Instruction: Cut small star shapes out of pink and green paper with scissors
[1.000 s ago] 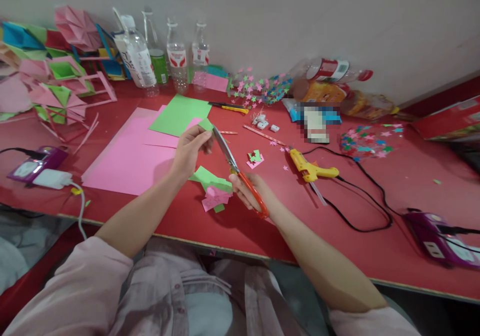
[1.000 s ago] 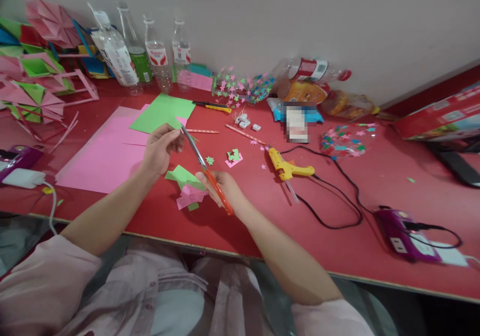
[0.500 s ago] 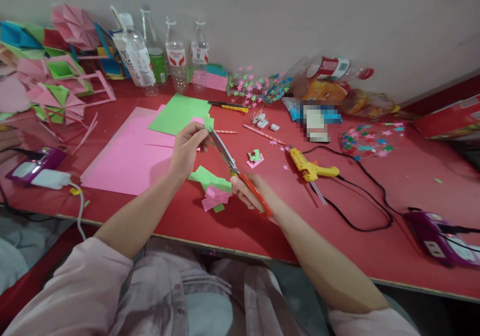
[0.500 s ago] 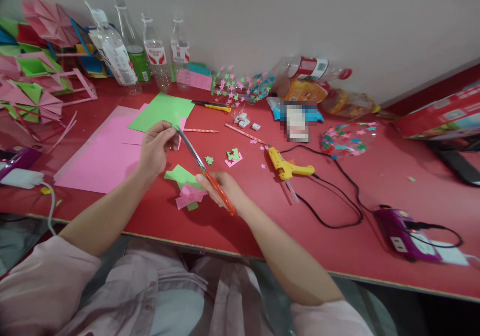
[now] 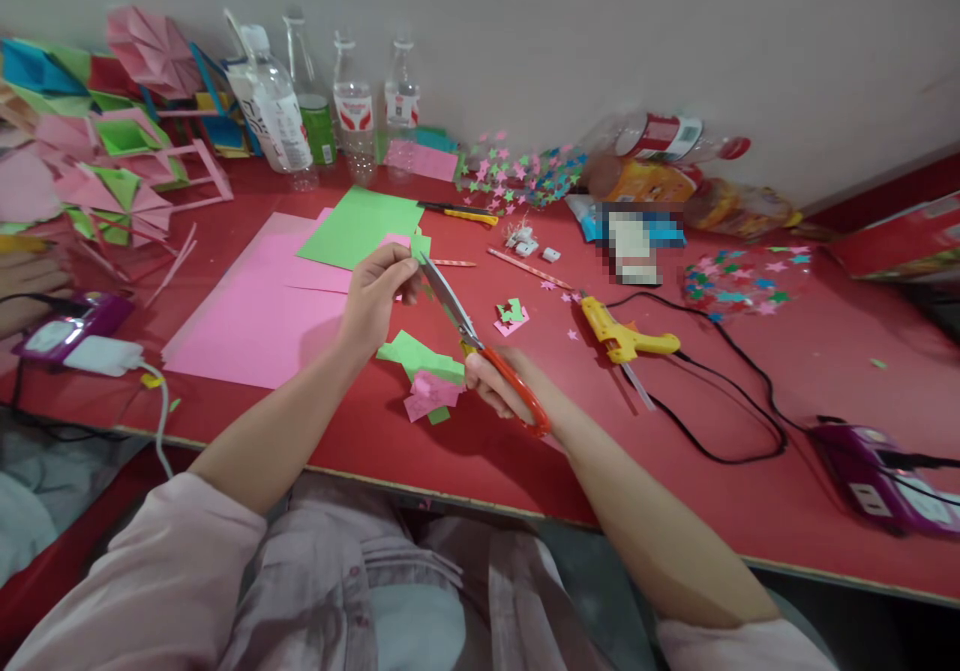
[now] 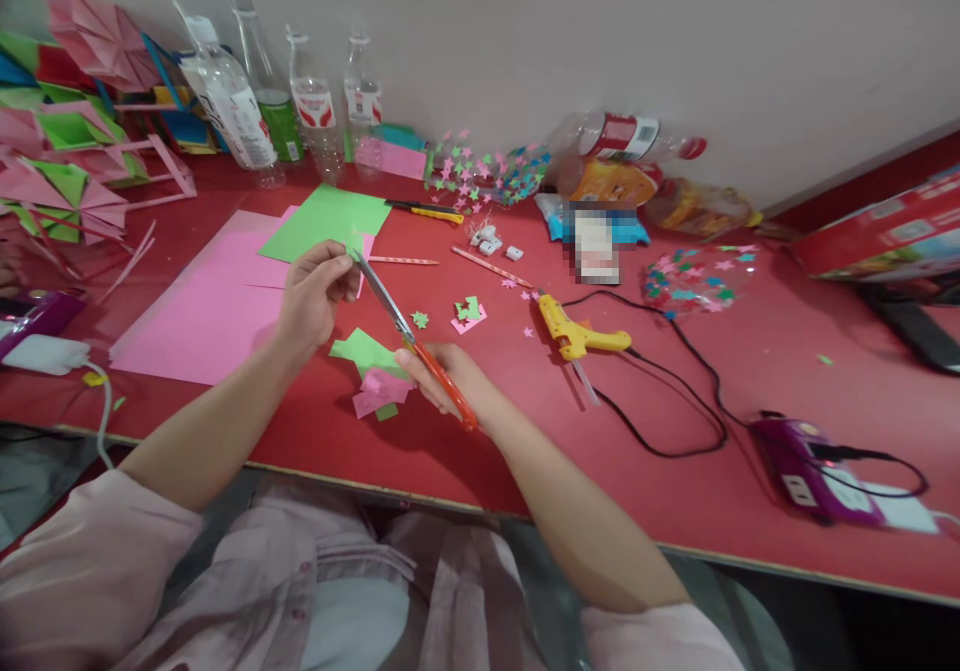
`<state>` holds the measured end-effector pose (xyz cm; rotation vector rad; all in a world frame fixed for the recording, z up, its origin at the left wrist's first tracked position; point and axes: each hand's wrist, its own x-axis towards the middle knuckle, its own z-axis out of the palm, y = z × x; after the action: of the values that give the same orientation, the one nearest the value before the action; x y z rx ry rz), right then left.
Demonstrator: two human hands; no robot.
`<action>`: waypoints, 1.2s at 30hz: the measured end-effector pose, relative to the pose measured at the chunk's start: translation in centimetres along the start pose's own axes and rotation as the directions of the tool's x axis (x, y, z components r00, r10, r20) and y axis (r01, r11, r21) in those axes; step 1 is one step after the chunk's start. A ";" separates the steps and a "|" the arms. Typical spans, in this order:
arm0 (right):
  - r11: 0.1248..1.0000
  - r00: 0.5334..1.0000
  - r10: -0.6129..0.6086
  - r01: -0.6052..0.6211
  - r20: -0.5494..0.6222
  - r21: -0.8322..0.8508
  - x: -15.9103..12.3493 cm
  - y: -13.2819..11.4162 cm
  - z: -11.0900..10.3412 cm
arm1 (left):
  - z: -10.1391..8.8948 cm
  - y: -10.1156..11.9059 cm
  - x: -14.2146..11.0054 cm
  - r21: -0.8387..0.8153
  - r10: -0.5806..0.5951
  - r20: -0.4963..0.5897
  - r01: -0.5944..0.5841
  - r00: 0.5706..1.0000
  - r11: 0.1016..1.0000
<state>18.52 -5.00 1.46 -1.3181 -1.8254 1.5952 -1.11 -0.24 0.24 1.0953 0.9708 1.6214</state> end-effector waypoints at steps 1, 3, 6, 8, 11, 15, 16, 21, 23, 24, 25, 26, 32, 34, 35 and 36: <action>1.000 1.000 0.005 -0.005 0.002 0.000 0.0 0.0 0.0 | 0.0 0.0 0.0 -0.001 0.003 0.003 -0.003 1.000 1.000; 1.000 1.000 0.013 -0.013 -0.002 0.002 0.1 0.1 -0.1 | 0.0 0.0 0.0 0.002 0.012 0.003 -0.012 1.000 1.000; 0.999 0.999 0.037 -0.037 0.001 0.019 0.6 0.6 -0.2 | 0.0 0.0 0.1 0.009 0.019 -0.003 -0.019 1.000 1.000; 0.997 0.998 0.064 -0.065 0.025 0.034 1.0 0.9 -0.2 | 0.0 0.0 0.1 0.007 0.016 -0.004 -0.016 1.000 1.000; 0.997 0.997 0.070 -0.071 0.018 0.036 1.4 1.3 -0.2 | 0.0 0.1 0.1 0.008 0.009 -0.004 -0.009 1.000 1.000; 0.998 0.998 0.061 -0.061 0.002 0.024 1.5 1.5 -0.2 | -0.1 0.1 0.2 0.016 -0.002 -0.008 0.002 1.000 1.000; 0.998 0.998 0.065 -0.065 0.001 0.023 1.5 1.5 -0.2 | -0.1 0.1 0.2 0.018 -0.006 -0.008 0.006 1.000 1.000; 0.996 0.995 0.093 -0.093 -0.038 0.004 1.7 1.4 -0.1 | -0.3 0.0 0.5 0.020 -0.020 -0.008 0.020 1.000 1.000; 0.994 0.993 0.106 -0.106 -0.046 -0.013 1.8 1.4 -0.1 | -0.4 0.0 0.5 0.015 -0.020 -0.008 0.020 1.000 1.000; 0.994 0.993 0.110 -0.111 -0.043 -0.020 1.8 1.5 -0.1 | -0.4 -0.1 0.5 0.013 -0.018 -0.008 0.019 1.000 1.000; 0.993 0.993 0.112 -0.113 -0.037 -0.025 1.8 1.5 -0.1 | -0.4 -0.1 0.5 0.011 -0.017 -0.009 0.017 1.000 1.000; 0.993 0.993 0.116 -0.117 -0.029 -0.028 1.8 1.5 -0.2 | -0.4 0.0 0.5 0.010 -0.016 -0.010 0.016 1.000 1.000; 0.998 0.998 0.066 -0.066 0.017 -0.014 1.5 1.4 -0.3 | -0.4 0.2 0.5 0.021 -0.012 0.001 0.012 1.000 1.000; 0.999 0.999 0.033 -0.033 0.015 -0.019 1.3 1.2 -0.3 | -0.4 0.3 0.5 0.030 -0.008 0.019 0.007 1.000 1.000; 1.000 1.000 0.022 -0.022 0.005 -0.020 1.1 1.1 -0.3 | -0.4 0.3 0.5 0.037 -0.009 0.026 0.008 1.000 0.999; 1.000 1.000 0.015 -0.015 -0.006 -0.020 1.1 1.0 -0.3 | -0.4 0.3 0.5 0.043 -0.012 0.028 0.010 1.000 0.999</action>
<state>18.66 -4.03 0.31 -1.3466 -1.8372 1.5830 -1.68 0.10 0.50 1.1370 0.9951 1.5787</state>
